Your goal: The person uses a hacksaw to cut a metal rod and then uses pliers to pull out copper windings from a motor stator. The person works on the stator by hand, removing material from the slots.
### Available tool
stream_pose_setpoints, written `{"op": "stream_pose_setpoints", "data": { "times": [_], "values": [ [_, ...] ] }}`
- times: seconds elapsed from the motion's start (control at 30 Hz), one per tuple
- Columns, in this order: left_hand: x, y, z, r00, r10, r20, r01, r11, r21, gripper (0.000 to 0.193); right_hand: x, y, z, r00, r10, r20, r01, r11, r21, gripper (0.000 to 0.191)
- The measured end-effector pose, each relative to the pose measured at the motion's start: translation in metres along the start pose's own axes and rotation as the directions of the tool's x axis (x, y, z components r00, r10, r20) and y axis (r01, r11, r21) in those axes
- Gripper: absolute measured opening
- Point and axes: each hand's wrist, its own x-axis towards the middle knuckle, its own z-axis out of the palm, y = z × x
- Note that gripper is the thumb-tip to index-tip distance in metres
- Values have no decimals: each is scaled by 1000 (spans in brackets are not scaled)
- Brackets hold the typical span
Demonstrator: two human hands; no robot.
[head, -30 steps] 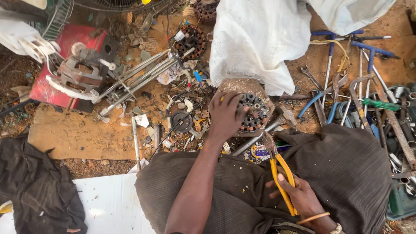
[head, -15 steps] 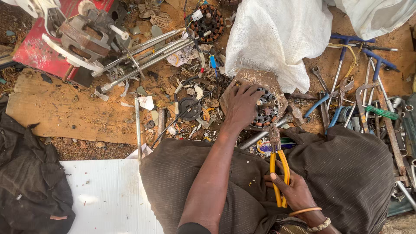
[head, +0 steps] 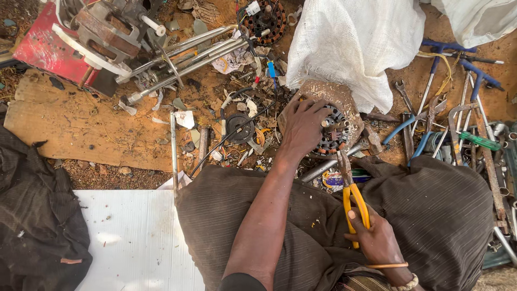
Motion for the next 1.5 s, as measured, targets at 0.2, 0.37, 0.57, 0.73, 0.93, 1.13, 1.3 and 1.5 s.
{"op": "stream_pose_setpoints", "data": {
  "times": [0.2,0.37,0.57,0.73,0.93,1.13,1.3,1.5],
  "values": [
    [0,1,2,1000,3,-28,-2,1000,24,50,0,1,0,994,63,84,-73,990,118,67],
    [0,2,2,999,2,-45,-2,1000,17,48,2,-12,-2,995,89,52,-86,995,-52,66],
    [-2,4,2,981,-3,-192,8,1000,22,26,16,-10,-11,989,-145,19,145,961,-234,63],
    [-5,5,-5,977,-92,-191,101,994,40,32,28,-6,-18,992,87,88,-71,982,-174,54],
    [-3,15,-9,947,-219,-233,251,961,114,27,100,-38,-105,997,53,52,5,654,-757,53],
    [-8,19,-4,921,-223,-319,254,965,61,29,204,-20,-134,970,-134,201,241,520,-820,61],
    [-7,17,-6,938,-247,-243,278,955,100,32,254,6,-126,928,-252,274,366,483,-795,57],
    [-2,14,-7,941,-233,-245,271,953,134,29,270,6,-135,862,-316,396,503,435,-747,49]
  ]
}}
